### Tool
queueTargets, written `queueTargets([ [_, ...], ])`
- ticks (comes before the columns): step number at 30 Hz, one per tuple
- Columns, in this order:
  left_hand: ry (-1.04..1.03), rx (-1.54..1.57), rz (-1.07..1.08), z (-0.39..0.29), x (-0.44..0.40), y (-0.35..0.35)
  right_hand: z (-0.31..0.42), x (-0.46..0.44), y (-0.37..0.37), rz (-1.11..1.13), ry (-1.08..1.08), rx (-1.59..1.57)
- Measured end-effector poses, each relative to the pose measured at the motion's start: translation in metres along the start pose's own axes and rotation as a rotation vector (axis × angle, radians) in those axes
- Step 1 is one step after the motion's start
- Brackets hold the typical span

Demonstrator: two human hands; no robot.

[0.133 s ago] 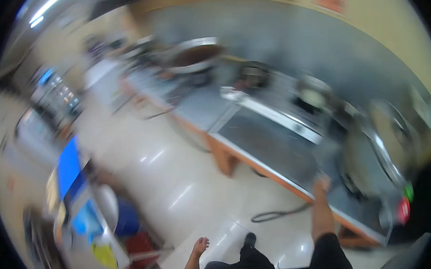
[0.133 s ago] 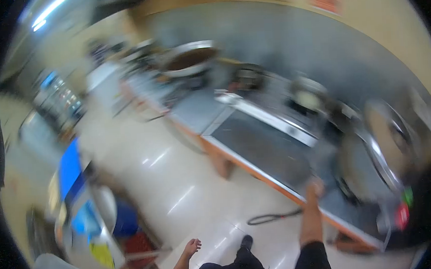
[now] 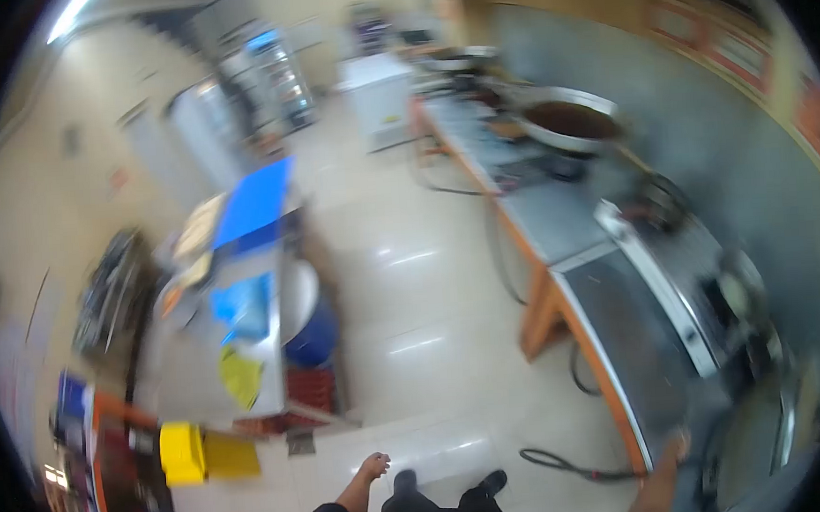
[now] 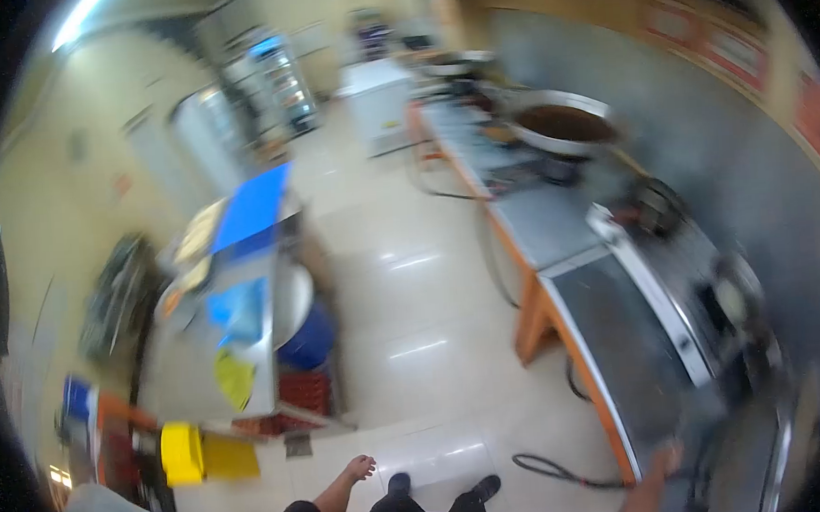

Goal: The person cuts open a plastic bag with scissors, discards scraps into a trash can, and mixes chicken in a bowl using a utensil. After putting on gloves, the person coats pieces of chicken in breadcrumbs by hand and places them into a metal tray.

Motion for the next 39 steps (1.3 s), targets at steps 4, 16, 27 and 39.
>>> queueTargets([
  [4, 0.290, 0.117, 0.095, 0.204, 0.090, -0.099, -0.054, 0.022, 0.057, -0.137, -0.342, -0.165],
  [16, 0.189, 0.437, 0.328, 0.134, 0.097, 0.106, 0.313, 0.147, 0.189, -0.028, -0.118, -2.478],
  [27, -0.289, 1.074, -0.267, -0.013, 0.022, 0.353, 0.469, 0.301, 0.511, -0.093, 0.709, -1.971],
  [39, -0.446, 0.766, -0.721, -0.165, -0.195, 0.625, 0.796, 0.266, 0.822, -0.099, 1.386, -1.041],
])
Point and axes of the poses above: each hand's wrist, its own x-axis away from the middle knuckle, its own y-axis out of the back of the hand, z = x × y, the point moved 4 cm from there along -x, towards the middle knuckle, and after that the axes turned 7 degrees about x, right-handed, at the moved point
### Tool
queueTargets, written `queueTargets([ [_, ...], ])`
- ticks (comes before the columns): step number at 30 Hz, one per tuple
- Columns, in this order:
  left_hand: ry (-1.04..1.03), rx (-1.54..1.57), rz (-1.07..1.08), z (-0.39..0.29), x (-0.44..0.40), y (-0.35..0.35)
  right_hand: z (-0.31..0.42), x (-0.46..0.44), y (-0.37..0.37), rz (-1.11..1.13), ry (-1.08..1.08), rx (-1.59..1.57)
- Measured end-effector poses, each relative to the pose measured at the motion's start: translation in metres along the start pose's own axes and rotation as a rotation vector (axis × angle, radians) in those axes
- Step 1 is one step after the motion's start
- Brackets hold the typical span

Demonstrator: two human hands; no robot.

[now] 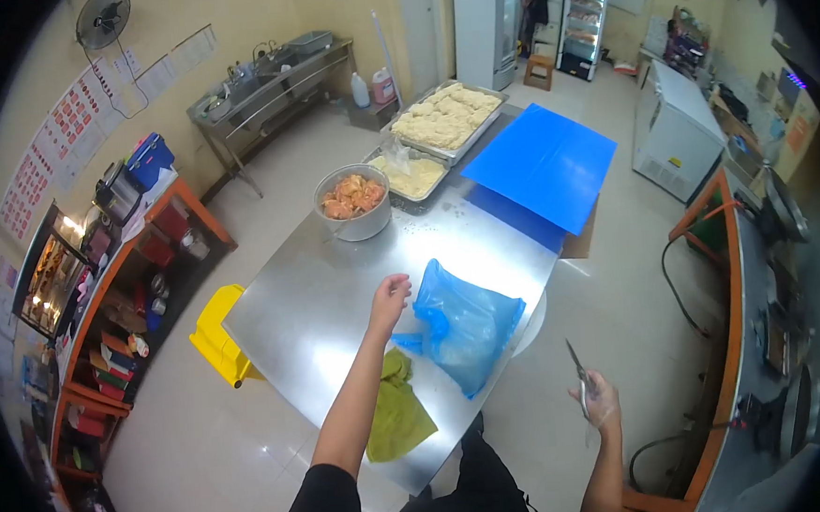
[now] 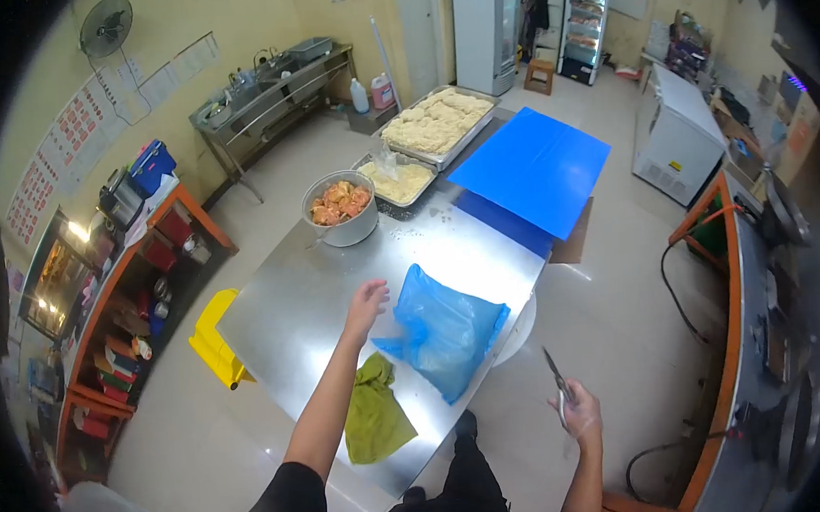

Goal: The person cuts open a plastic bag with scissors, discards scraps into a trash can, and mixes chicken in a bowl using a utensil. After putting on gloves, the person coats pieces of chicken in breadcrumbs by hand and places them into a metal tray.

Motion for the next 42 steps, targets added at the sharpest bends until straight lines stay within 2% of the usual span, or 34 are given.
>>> queueTargets([
  [1, 0.017, -0.075, -0.027, 0.008, -0.025, -0.007, 0.021, -0.039, -0.004, 0.047, 0.044, -0.033],
  [4, 0.321, -0.357, 0.153, 0.025, -0.065, -0.032, 0.078, -0.145, -0.024, 0.240, 0.182, 0.105],
  [5, 0.228, -0.453, 0.290, 0.028, -0.072, -0.036, 0.085, -0.172, -0.037, 0.286, 0.267, 0.103],
  [8, 0.054, -0.240, 0.283, 0.034, -0.088, -0.045, 0.120, -0.234, -0.063, 0.334, 0.421, 0.103],
  [9, 0.053, -0.186, 0.253, 0.032, -0.086, -0.046, 0.122, -0.249, -0.072, 0.324, 0.406, 0.100],
  [11, 0.051, -0.073, 0.200, 0.027, -0.080, -0.052, 0.116, -0.273, -0.088, 0.297, 0.368, 0.106],
  [14, 0.105, -0.275, 0.133, 0.034, -0.079, -0.040, 0.069, -0.292, -0.121, 0.462, 0.072, 0.202],
  [18, 0.238, -0.270, -0.036, 0.039, -0.072, -0.031, 0.013, -0.268, -0.158, 0.462, 0.170, 0.210],
  [19, 0.353, -0.258, -0.025, 0.047, -0.071, -0.029, 0.011, -0.259, -0.155, 0.478, 0.134, 0.080],
  [22, 0.485, -0.217, 0.246, 0.066, -0.065, -0.027, 0.009, -0.241, -0.166, 0.407, 0.032, -0.093],
  [25, 0.391, -0.133, 0.160, 0.076, -0.066, -0.020, 0.004, -0.235, -0.176, 0.519, -0.256, -0.669],
  [28, 0.476, 0.144, 0.088, 0.064, -0.049, -0.025, 0.055, -0.225, -0.147, 0.418, -0.235, -1.124],
  [31, 0.340, -0.058, -0.060, 0.081, -0.049, -0.017, 0.096, -0.240, -0.126, 0.387, -0.077, -1.173],
  [34, -0.429, -0.510, -0.366, -0.004, -0.034, -0.056, 0.081, -0.269, -0.122, 0.358, -0.059, -1.245],
  [35, -0.218, -0.228, -0.241, -0.029, -0.024, -0.079, 0.079, -0.270, -0.111, 0.294, -0.085, -1.200],
  [38, -0.268, -0.079, -0.052, -0.119, 0.015, -0.119, 0.063, -0.251, -0.081, 0.166, -0.177, -1.027],
  [40, -0.525, -0.072, -0.174, -0.195, 0.063, -0.104, 0.035, -0.239, -0.076, 0.093, -0.219, -0.905],
  [41, -0.892, -0.184, -0.320, -0.232, 0.100, -0.085, 0.018, -0.234, -0.081, 0.121, -0.300, -0.989],
  [42, -1.105, -0.140, -0.378, -0.257, 0.127, -0.070, -0.004, -0.228, -0.089, 0.133, -0.385, -1.074],
])
Point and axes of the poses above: each hand's wrist, its own x-axis away from the middle knuckle, its own y-axis out of the back of the hand, z = x × y, the point moved 4 cm from there along -x, towards the middle knuckle, and after that the axes turned 7 degrees about x, right-handed, at the moved point
